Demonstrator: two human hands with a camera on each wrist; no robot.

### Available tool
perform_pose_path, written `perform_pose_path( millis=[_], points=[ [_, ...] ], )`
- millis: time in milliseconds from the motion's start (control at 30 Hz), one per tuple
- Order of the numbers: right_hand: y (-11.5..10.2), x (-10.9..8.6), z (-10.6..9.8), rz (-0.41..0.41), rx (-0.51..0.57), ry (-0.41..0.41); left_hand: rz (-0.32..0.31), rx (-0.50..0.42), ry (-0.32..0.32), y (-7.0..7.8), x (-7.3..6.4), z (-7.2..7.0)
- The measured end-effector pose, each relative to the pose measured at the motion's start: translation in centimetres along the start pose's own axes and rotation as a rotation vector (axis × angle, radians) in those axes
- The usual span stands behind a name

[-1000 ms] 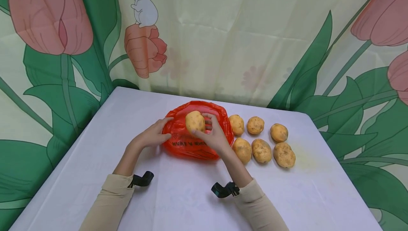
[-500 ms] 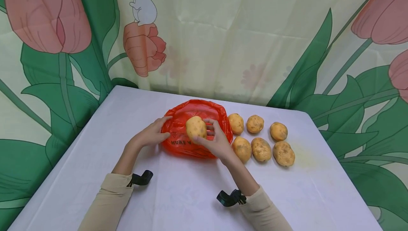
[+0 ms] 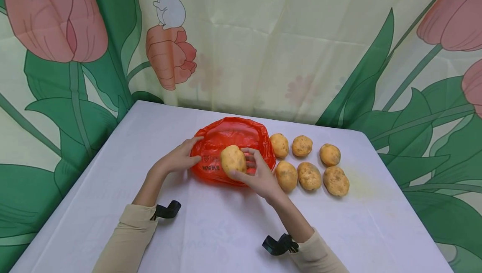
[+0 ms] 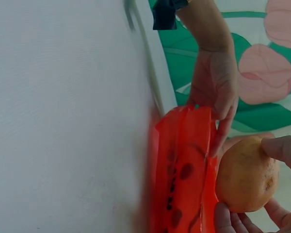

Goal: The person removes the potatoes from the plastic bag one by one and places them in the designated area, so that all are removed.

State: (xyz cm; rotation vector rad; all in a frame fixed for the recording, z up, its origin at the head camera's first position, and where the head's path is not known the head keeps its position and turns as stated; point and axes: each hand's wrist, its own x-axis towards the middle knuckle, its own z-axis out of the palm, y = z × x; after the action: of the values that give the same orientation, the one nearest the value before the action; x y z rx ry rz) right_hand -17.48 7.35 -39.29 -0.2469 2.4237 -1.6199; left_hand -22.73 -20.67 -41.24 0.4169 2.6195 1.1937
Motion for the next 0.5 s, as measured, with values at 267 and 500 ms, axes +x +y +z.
perform_pose_path(
  millis=[267,500],
  points=[
    [0.4,-1.1,0.1,-0.016,-0.018,-0.003,-0.003,0.004,-0.002,0.0,0.0,0.0],
    [0.8,-2.1,0.0,-0.027,-0.005,-0.015,0.001,0.001,-0.003,-0.1,0.1,0.1]
  ],
)
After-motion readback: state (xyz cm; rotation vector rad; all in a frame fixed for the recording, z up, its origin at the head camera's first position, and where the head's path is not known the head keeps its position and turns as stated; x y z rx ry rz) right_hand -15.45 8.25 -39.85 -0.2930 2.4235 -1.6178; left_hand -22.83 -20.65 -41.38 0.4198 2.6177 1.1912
